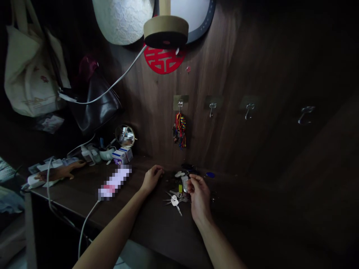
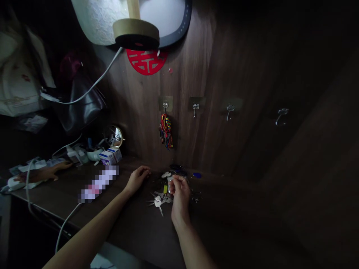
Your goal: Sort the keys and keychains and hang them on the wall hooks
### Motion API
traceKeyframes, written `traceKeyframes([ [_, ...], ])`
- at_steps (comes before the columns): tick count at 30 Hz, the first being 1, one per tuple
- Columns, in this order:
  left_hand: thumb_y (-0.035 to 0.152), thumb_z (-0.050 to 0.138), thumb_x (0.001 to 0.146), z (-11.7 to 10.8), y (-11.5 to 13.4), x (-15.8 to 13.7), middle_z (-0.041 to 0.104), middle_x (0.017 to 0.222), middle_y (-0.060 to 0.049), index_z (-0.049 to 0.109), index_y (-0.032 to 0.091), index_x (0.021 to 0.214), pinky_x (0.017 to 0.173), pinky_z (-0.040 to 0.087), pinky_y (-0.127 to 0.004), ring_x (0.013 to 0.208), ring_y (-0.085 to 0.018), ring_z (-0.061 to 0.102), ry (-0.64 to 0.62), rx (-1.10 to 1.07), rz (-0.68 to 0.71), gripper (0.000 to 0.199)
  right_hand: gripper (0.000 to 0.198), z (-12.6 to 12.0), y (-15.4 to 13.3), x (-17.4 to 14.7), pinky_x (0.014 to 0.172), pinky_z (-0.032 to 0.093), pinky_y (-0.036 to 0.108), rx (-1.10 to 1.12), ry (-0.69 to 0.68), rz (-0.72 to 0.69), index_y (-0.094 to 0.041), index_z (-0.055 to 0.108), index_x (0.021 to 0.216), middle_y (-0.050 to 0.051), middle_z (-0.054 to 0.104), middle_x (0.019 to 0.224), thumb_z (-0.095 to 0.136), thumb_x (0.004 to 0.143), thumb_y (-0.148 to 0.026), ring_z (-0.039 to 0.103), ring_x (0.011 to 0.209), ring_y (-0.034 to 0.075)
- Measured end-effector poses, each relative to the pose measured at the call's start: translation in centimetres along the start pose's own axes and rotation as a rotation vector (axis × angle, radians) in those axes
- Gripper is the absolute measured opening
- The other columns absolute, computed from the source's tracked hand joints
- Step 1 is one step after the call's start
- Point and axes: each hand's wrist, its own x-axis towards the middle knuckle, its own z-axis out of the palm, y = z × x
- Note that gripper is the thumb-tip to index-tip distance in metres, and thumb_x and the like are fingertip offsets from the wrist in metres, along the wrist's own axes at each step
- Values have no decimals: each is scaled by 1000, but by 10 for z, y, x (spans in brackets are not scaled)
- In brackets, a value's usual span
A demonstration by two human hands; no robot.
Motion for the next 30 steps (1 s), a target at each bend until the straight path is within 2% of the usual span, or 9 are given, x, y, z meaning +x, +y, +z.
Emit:
traceKeyframes([
  [3, 30, 56, 75, 4, -1, -6, 67, 85, -3, 65, 24, 87, 80, 42, -31, 83, -20, 58, -15, 135, 107, 16, 18, 0, 0, 2, 42, 30, 20, -22, 8, -28, -20, 58, 74, -6, 55, 55, 66, 61, -28, 43, 45, 6],
  [7, 24, 47, 82, 9, 4, -11, 60, 117, -4, 56, 26, 118, 96, 34, -35, 109, -22, 50, -201, 419, 320, 36, 19, 0, 3, 4, 41, 29, 20, -90, 21, -49, -20, 56, 74, -6, 54, 54, 65, 62, -32, 42, 43, 7],
  [10, 25, 41, 87, 11, 7, -13, 54, 128, -2, 50, 31, 125, 98, 32, -38, 115, -22, 46, -334, 594, 342, 39, 19, -1, 5, 4, 41, 29, 19, -109, -1, -49, -20, 56, 74, -7, 53, 53, 65, 63, -31, 40, 42, 6],
  [13, 21, 40, 86, 11, 5, -13, 56, 125, -5, 52, 27, 123, 99, 32, -39, 117, -23, 46, -355, 621, 330, 39, 17, 0, 2, 2, 42, 29, 19, -121, -53, -35, -19, 57, 72, -6, 54, 53, 66, 61, -29, 40, 44, 6],
  [15, 14, 41, 82, 10, 2, -11, 59, 121, -7, 55, 22, 120, 100, 33, -38, 115, -22, 48, -322, 545, 306, 41, 17, 1, -3, 0, 43, 30, 19, -156, -95, -9, -19, 58, 72, -5, 55, 54, 66, 61, -29, 42, 45, 6],
  [18, 5, 43, 74, 6, -1, -9, 61, 117, -7, 59, 20, 114, 100, 35, -35, 110, -20, 53, -227, 310, 237, 46, 17, 5, -14, 1, 44, 31, 19, -241, -204, 28, -18, 60, 72, -4, 57, 56, 66, 63, -31, 44, 47, 7],
  [22, 9, 52, 72, 1, 2, -10, 63, 116, -6, 59, 18, 114, 98, 39, -35, 108, -19, 56, -143, -107, 51, 44, 15, 8, -18, 11, 46, 35, 21, -420, -349, -14, -18, 63, 73, -1, 60, 60, 64, 66, -32, 48, 51, 9],
  [26, 19, 65, 69, 4, 10, -15, 69, 102, -6, 58, 17, 114, 91, 44, -33, 96, -18, 62, -241, -518, -161, 45, 15, 2, -4, 23, 51, 40, 23, -500, -277, -144, -19, 63, 74, 0, 61, 62, 61, 69, -33, 51, 54, 11],
  [30, 23, 75, 64, 10, 16, -19, 69, 92, -6, 62, 16, 108, 88, 45, -31, 88, -17, 64, -322, -728, -261, 47, 16, -3, 9, 28, 63, 44, 27, -560, -296, -262, -21, 62, 80, 2, 65, 74, 58, 74, -35, 58, 67, 15],
])
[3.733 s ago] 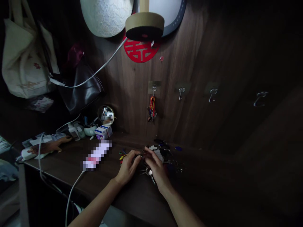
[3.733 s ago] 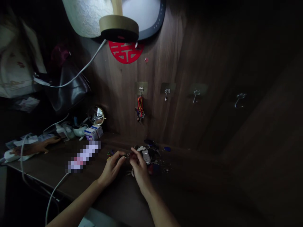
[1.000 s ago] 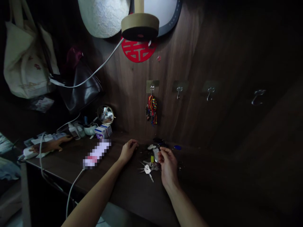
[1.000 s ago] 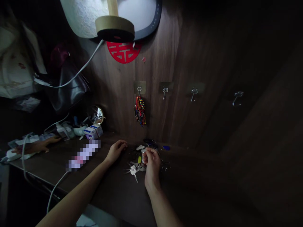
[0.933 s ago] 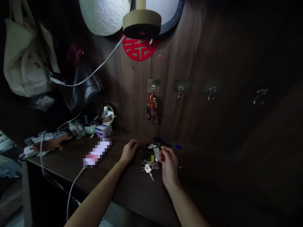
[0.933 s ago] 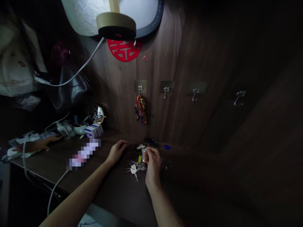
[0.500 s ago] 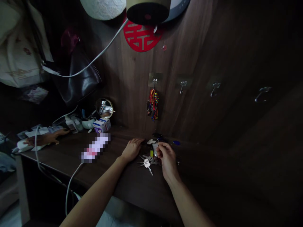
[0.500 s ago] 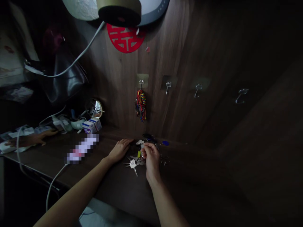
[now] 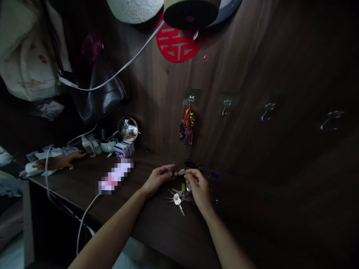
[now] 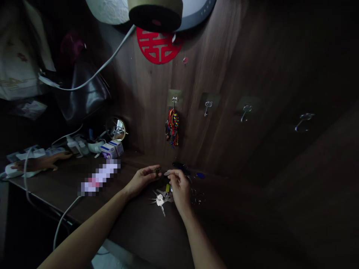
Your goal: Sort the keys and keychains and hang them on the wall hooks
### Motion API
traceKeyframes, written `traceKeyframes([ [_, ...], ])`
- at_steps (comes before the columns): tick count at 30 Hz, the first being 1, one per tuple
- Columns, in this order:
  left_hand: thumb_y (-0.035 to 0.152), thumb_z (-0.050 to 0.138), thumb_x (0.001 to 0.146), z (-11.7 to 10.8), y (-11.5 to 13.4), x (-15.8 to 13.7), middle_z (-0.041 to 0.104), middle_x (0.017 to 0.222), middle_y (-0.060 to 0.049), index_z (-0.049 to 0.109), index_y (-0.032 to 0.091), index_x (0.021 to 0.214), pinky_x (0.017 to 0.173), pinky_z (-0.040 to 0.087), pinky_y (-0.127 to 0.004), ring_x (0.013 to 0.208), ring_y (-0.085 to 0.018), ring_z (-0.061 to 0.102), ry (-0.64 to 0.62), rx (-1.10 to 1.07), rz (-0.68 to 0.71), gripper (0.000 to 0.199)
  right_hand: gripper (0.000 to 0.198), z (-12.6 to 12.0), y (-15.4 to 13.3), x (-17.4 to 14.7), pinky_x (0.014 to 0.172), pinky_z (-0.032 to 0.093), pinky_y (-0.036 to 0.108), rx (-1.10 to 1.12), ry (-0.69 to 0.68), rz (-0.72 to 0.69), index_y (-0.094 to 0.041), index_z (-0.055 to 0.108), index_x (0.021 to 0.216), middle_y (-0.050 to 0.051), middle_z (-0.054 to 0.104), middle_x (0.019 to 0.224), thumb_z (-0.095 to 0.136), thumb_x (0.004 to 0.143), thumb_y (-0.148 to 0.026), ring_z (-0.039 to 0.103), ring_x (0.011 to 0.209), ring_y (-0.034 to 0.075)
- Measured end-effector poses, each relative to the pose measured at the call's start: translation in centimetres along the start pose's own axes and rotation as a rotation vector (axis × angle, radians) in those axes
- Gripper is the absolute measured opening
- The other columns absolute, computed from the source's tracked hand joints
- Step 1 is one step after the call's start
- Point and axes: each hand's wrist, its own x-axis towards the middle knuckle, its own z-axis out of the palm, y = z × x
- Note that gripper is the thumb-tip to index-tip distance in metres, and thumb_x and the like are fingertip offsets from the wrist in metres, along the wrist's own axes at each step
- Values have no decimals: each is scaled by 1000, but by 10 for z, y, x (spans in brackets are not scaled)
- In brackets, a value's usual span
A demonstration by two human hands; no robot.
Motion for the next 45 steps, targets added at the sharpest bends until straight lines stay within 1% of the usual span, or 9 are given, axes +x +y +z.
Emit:
traceKeyframes([
  [8, 31, 75, 66, 10, 1, -2, 65, 79, -3, 64, 12, 78, 77, 47, -25, 71, -10, 61, -166, -48, -118, 25, 24, 0, -12, -3, 76, 44, 31, -187, -80, -201, -25, 66, 98, 6, 65, 97, 53, 81, -35, 58, 89, 20],
  [11, 34, 74, 66, 11, 0, -2, 62, 72, -1, 58, 13, 71, 72, 46, -25, 64, -9, 58, -195, -35, -120, 27, 22, 1, -13, -4, 78, 44, 32, -149, -122, -135, -24, 68, 91, 5, 66, 94, 54, 80, -38, 58, 89, 22],
  [15, 38, 72, 67, 11, -2, -3, 57, 64, 2, 56, 14, 70, 63, 41, -21, 56, -7, 51, -180, 8, -105, 29, 23, 3, -6, -2, 67, 45, 29, -28, -195, 6, -22, 67, 82, 3, 66, 80, 60, 75, -43, 59, 74, 20],
  [19, 42, 70, 68, 12, -2, -4, 54, 59, 3, 56, 14, 65, 55, 36, -19, 52, -6, 46, -171, 70, -100, 31, 22, 6, -3, -3, 57, 41, 26, 33, -282, 50, -21, 63, 74, 0, 60, 65, 60, 76, -42, 54, 60, 16],
  [27, 43, 59, 78, 10, -1, -3, 64, 66, -4, 69, 13, 68, 68, 40, -24, 66, -13, 56, -165, 48, -96, 33, 22, 8, -11, -5, 56, 41, 25, 10, -110, 12, -21, 63, 77, 1, 61, 73, 62, 73, -43, 51, 60, 15],
  [32, 36, 58, 80, 6, -4, -1, 67, 78, -7, 71, 11, 84, 73, 42, -26, 74, -14, 59, -170, -80, -131, 28, 18, 5, -11, -5, 68, 44, 28, -84, -27, -103, -22, 62, 83, 5, 65, 86, 56, 79, -38, 58, 79, 19],
  [38, 29, 64, 76, 10, 2, -6, 68, 96, -12, 68, 11, 99, 87, 40, -32, 95, -20, 59, -247, -152, -164, 30, 14, 3, -14, -6, 66, 45, 28, -226, 10, -254, -22, 61, 87, 6, 60, 92, 49, 83, -27, 56, 81, 18],
  [41, 27, 69, 72, 11, 1, -7, 68, 94, -10, 67, 12, 101, 89, 38, -32, 91, -18, 60, -238, -120, -154, 32, 13, 3, -14, -6, 68, 45, 30, -295, 22, -384, -22, 60, 88, 6, 58, 93, 48, 84, -22, 54, 87, 19],
  [45, 27, 73, 68, 10, -3, -6, 65, 80, -2, 66, 13, 87, 75, 40, -24, 73, -11, 57, -178, -28, -93, 24, 7, 6, -14, -8, 79, 44, 36, -455, 15, -566, -23, 59, 80, 4, 57, 88, 54, 80, -18, 53, 89, 20],
])
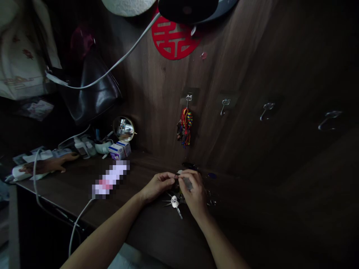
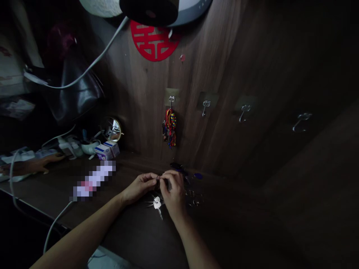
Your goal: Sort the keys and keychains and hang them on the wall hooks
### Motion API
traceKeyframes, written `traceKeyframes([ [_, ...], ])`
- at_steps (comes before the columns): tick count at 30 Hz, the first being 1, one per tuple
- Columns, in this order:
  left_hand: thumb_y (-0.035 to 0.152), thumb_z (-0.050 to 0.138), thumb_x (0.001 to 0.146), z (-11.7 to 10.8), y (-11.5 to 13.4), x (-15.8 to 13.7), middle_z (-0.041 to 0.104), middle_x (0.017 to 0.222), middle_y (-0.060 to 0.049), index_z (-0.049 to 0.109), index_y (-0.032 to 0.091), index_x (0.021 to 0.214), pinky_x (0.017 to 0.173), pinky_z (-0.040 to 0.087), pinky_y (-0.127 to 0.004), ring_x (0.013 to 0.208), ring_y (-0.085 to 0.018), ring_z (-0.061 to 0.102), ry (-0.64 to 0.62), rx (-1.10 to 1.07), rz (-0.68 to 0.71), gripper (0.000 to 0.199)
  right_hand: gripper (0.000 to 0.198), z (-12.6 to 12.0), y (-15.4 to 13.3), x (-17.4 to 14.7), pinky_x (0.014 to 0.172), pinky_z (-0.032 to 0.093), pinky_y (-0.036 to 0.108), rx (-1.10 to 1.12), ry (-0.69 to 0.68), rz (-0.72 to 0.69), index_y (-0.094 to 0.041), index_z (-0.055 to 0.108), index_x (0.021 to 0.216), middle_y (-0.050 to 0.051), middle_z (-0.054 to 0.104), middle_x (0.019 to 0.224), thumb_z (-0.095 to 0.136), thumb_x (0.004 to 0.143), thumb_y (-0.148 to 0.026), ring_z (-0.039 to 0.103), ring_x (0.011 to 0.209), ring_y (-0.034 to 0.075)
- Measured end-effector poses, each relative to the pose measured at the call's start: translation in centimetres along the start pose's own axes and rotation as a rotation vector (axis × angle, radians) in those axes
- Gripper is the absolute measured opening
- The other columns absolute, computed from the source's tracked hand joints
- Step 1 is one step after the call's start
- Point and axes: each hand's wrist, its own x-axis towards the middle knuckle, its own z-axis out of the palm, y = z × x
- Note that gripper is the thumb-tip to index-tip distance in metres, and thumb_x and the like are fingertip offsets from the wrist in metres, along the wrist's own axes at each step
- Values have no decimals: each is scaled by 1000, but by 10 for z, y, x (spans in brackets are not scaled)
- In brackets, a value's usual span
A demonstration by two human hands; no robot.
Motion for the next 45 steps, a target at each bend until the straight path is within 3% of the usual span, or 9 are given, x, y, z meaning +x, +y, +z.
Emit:
traceKeyframes([
  [3, 25, 76, 64, -2, -1, 2, 62, 72, 2, 59, 14, 76, 64, 38, -19, 64, -7, 53, 42, 34, 55, 24, 8, 1, -2, -1, 81, 43, 38, -66, -38, -52, -24, 59, 74, 4, 57, 87, 57, 78, -17, 53, 89, 21],
  [9, 23, 79, 58, -5, -3, 7, 61, 69, 3, 52, 14, 71, 61, 39, -18, 62, -6, 53, 133, 44, 116, 31, 7, 3, 2, -3, 83, 43, 38, -34, -91, -38, -23, 61, 75, 5, 57, 90, 57, 79, -18, 53, 92, 21],
  [14, 24, 81, 55, -2, -2, 7, 60, 63, 4, 52, 13, 66, 55, 39, -17, 55, -5, 51, 196, 90, 124, 33, 9, 4, 7, -2, 80, 44, 37, 0, -36, -19, -23, 59, 73, 4, 58, 85, 55, 81, -19, 54, 88, 20],
  [20, 28, 81, 54, -2, 0, 6, 62, 63, 4, 56, 14, 76, 57, 42, -18, 57, -7, 55, 220, 56, 132, 36, 8, 5, -1, -5, 82, 44, 39, -90, -122, -131, -23, 59, 83, 5, 57, 90, 62, 76, -20, 53, 92, 22],
  [24, 29, 80, 55, -3, -2, 7, 61, 63, 4, 57, 13, 73, 58, 43, -18, 58, -7, 55, 220, 69, 140, 33, 7, 9, -2, -8, 83, 43, 39, -138, -126, -144, -23, 59, 80, 6, 57, 93, 60, 77, -16, 52, 93, 22],
  [30, 30, 79, 58, -4, -1, 6, 63, 69, 2, 62, 13, 79, 63, 49, -22, 62, -8, 58, 249, 23, 91, 32, 8, 8, 11, -5, 79, 44, 36, 25, -47, 74, -21, 60, 74, 6, 59, 88, 56, 81, -24, 54, 89, 21],
  [36, 25, 78, 61, -3, 0, 3, 67, 87, -4, 65, 15, 99, 77, 48, -27, 77, -13, 63, 160, -10, 56, 42, 17, 5, 18, -2, 65, 45, 28, 257, -50, 316, -20, 62, 75, 5, 61, 83, 57, 80, -36, 57, 80, 19],
  [45, 29, 72, 67, -2, 1, 1, 64, 83, -2, 67, 15, 81, 75, 42, -23, 77, -12, 56, 130, 263, 146, 21, 21, 4, 15, 0, 68, 44, 28, 354, -12, 462, -19, 65, 74, 4, 65, 80, 61, 74, -39, 58, 77, 19],
])
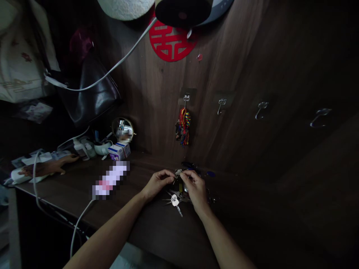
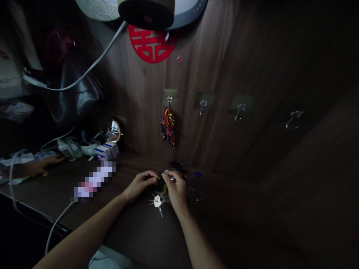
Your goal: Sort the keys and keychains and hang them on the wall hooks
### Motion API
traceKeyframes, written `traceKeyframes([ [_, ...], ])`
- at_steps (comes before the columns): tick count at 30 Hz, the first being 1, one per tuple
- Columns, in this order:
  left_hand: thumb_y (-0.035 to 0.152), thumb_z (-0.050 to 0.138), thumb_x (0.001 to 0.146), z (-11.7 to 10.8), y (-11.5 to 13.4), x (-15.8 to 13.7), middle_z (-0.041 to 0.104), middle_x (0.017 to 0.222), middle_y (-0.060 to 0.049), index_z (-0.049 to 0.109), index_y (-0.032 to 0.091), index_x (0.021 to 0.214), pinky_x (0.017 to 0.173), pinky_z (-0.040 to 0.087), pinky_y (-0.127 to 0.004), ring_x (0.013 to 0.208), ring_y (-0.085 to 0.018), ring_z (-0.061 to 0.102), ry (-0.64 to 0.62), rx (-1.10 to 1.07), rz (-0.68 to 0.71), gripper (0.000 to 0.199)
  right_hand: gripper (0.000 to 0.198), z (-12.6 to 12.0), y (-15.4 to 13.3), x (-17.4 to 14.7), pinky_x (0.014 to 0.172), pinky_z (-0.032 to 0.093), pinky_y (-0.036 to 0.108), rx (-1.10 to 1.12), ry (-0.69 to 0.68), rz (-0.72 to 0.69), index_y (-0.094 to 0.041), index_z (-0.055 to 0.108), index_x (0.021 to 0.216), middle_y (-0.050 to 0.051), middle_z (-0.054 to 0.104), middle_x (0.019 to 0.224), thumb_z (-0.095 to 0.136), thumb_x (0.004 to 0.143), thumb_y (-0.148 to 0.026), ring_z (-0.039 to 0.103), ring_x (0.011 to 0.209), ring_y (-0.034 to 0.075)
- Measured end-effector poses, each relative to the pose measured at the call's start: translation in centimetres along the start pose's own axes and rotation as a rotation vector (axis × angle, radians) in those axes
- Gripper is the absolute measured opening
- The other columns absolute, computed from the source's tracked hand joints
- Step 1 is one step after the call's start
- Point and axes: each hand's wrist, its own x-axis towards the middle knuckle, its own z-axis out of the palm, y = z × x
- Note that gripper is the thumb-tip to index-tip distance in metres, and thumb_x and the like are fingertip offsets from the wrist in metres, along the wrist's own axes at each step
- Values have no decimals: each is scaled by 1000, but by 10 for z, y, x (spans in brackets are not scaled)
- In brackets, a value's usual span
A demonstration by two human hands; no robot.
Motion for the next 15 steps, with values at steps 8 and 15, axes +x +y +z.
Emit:
traceKeyframes([
  [8, 27, 76, 63, 4, -1, -2, 67, 87, -3, 63, 16, 101, 82, 41, -27, 83, -14, 59, -154, -113, -100, 41, 23, 2, -2, -2, 65, 44, 27, 184, 11, 209, -18, 67, 74, 3, 67, 75, 67, 69, -40, 59, 73, 18],
  [15, 29, 75, 66, 3, 0, -2, 69, 87, -6, 67, 13, 93, 80, 44, -27, 80, -14, 62, -219, -165, -160, 32, 26, 5, -5, -3, 58, 44, 26, 245, 28, 266, -18, 67, 72, 2, 65, 70, 70, 65, -42, 58, 63, 16],
])
